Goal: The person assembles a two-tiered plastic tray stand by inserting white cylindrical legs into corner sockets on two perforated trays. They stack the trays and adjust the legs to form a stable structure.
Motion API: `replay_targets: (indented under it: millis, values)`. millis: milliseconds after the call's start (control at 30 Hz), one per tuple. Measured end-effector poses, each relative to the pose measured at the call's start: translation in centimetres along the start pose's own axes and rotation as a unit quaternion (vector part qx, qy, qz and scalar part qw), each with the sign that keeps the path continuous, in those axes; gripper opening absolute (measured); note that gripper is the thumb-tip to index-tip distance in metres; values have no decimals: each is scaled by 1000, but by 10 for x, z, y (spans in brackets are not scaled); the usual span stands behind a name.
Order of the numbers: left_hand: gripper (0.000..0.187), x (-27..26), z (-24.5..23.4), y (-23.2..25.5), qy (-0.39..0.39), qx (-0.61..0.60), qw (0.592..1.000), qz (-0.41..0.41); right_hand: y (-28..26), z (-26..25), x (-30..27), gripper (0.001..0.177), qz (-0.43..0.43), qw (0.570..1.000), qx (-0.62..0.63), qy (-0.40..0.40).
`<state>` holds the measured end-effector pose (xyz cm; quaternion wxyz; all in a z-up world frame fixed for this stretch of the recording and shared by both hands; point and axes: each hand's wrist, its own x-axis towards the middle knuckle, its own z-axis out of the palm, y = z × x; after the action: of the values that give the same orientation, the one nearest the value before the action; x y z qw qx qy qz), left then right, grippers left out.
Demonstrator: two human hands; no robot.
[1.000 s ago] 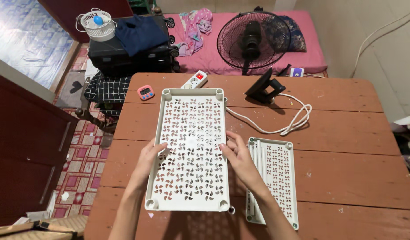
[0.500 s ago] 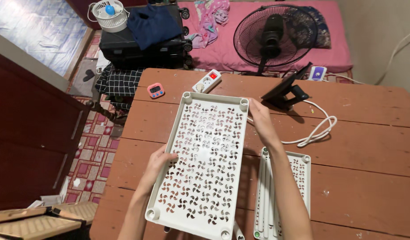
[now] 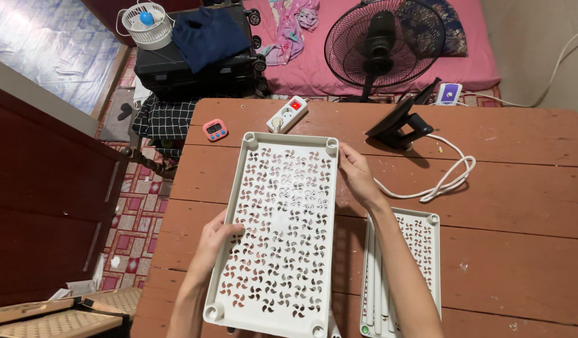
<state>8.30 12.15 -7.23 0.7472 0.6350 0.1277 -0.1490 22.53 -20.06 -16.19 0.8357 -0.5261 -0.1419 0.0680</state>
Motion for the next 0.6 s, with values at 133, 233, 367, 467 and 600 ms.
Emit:
replay_targets:
  millis: [133,233,367,467,600]
  values:
    - [38,-2,1,-1,-1,8,1000,-7,0,1,-4,32,20,999,23,21]
    - [33,-6,3,-1,3,16,1000,10,2,0,-3,35,37,998,22,50]
    - [26,-8,5,-2,19,11,1000,13,-6,-3,1,57,118,985,-67,105]
    - [26,-5,6,-2,19,8,1000,12,-19,-1,7,50,87,992,-87,35]
    - [27,-4,7,-7,11,-20,1000,10,-34,1,10,43,104,978,-174,40]
